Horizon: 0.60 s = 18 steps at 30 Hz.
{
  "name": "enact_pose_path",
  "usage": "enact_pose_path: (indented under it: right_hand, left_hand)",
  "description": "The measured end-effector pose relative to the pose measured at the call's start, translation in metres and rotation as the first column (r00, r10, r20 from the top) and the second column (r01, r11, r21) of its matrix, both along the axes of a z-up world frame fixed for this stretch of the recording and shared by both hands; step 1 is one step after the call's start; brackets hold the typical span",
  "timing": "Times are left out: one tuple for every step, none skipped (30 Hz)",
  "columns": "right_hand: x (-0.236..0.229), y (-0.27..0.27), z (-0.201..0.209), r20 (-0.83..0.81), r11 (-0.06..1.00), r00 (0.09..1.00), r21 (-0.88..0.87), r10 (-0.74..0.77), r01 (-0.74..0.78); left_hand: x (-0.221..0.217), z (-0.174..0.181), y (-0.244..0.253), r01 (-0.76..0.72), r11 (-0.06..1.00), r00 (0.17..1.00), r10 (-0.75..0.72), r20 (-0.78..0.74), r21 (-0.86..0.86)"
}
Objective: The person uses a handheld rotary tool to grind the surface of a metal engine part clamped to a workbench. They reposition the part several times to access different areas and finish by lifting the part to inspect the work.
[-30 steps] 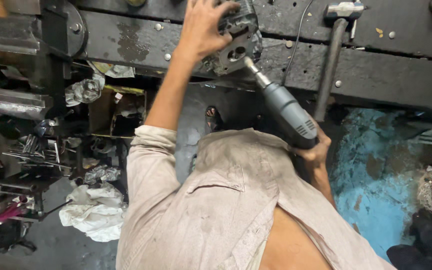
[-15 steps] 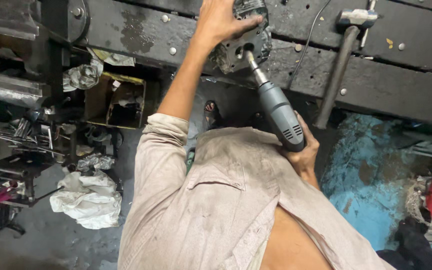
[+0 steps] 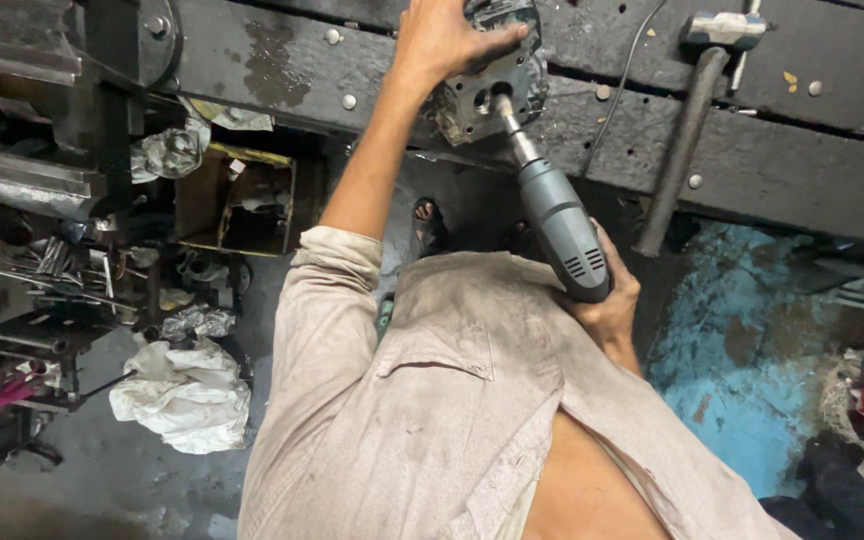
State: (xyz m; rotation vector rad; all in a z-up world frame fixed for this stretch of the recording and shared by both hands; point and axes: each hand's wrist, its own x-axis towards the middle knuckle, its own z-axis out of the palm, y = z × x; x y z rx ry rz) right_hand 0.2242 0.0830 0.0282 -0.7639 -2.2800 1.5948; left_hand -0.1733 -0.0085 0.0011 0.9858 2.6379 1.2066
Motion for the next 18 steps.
enact_pose_path:
  right_hand:
    - [-0.001, -0.001, 0.0, -0.006, 1.0, 1.0, -0.014, -0.002, 0.002]
    - [0.0, -0.002, 0.001, 0.0, 1.0, 1.0, 0.015, -0.011, 0.011]
    - [0.001, -0.002, 0.003, 0.007, 0.999, 1.0, 0.044, -0.02, 0.02]
    - [0.0, -0.003, 0.005, 0.011, 0.997, 1.0, 0.072, -0.027, 0.026]
    - [-0.002, -0.003, 0.008, 0.02, 0.997, 1.0, 0.075, -0.022, 0.02]
    - [-0.005, -0.004, 0.011, 0.029, 0.997, 1.0, 0.075, -0.007, 0.005]
    - [-0.008, -0.004, 0.015, 0.037, 0.997, 0.999, 0.074, 0.007, -0.01]
    - [-0.009, -0.005, 0.021, 0.057, 0.999, 0.998, 0.047, -0.004, 0.001]
    - [-0.01, -0.006, 0.028, 0.078, 1.0, 0.997, 0.021, -0.014, 0.013]
    - [-0.01, -0.007, 0.036, 0.098, 1.0, 0.995, -0.004, -0.031, 0.031]
    - [-0.01, -0.008, 0.043, 0.076, 1.0, 0.997, 0.007, -0.007, 0.006]
    - [-0.012, -0.01, 0.051, 0.052, 1.0, 0.999, 0.02, 0.016, -0.017]
    - [-0.013, -0.011, 0.058, 0.028, 0.999, 0.999, 0.034, 0.039, -0.04]
    - [-0.015, -0.013, 0.064, 0.054, 0.998, 0.998, 0.052, 0.04, -0.043]
    - [-0.016, -0.014, 0.07, 0.081, 0.997, 0.996, 0.069, 0.041, -0.047]
    - [-0.017, -0.016, 0.075, 0.108, 0.995, 0.993, 0.085, 0.04, -0.049]
    - [-0.018, -0.017, 0.078, 0.133, 0.997, 0.99, 0.07, 0.036, -0.046]
    - [-0.019, -0.017, 0.081, 0.157, 0.998, 0.987, 0.056, 0.032, -0.042]
  left_hand:
    - [-0.001, 0.001, -0.002, -0.013, 0.999, 0.998, 0.015, 0.055, -0.042]
    - [0.001, 0.001, 0.0, -0.017, 0.997, 0.993, 0.026, 0.111, -0.081]
    - [0.002, 0.001, 0.002, -0.011, 0.998, 0.996, 0.017, 0.09, -0.057]
    - [0.003, 0.002, 0.003, -0.007, 0.999, 0.998, 0.01, 0.068, -0.034]
    - [0.004, 0.003, 0.003, -0.002, 1.0, 0.999, 0.003, 0.045, -0.011]
    - [0.004, 0.004, 0.002, -0.008, 1.0, 0.999, 0.008, 0.038, 0.003]
    - [0.005, 0.006, 0.0, -0.014, 1.0, 0.999, 0.014, 0.031, 0.017]
    - [0.008, 0.008, -0.001, -0.018, 0.999, 0.999, 0.017, 0.027, 0.031]
    - [0.012, 0.009, -0.002, -0.023, 0.999, 1.0, 0.022, 0.018, 0.028]
    - [0.016, 0.011, -0.001, -0.021, 0.999, 1.0, 0.021, 0.009, 0.026]
    - [0.02, 0.014, 0.0, -0.02, 0.999, 1.0, 0.02, -0.001, 0.024]
    - [0.023, 0.017, 0.001, -0.016, 0.999, 0.999, 0.017, -0.027, 0.049]
    - [0.027, 0.02, 0.001, -0.01, 0.997, 0.998, 0.014, -0.053, 0.073]
    - [0.031, 0.022, 0.0, -0.006, 0.996, 0.997, 0.014, -0.077, 0.093]
    - [0.034, 0.024, -0.001, -0.008, 0.995, 0.997, 0.016, -0.08, 0.096]
    - [0.037, 0.026, -0.003, -0.007, 0.995, 0.997, 0.015, -0.081, 0.097]
    - [0.039, 0.027, -0.003, -0.007, 0.995, 0.997, 0.015, -0.082, 0.098]
    - [0.04, 0.027, -0.003, -0.001, 0.994, 0.995, 0.012, -0.099, 0.108]
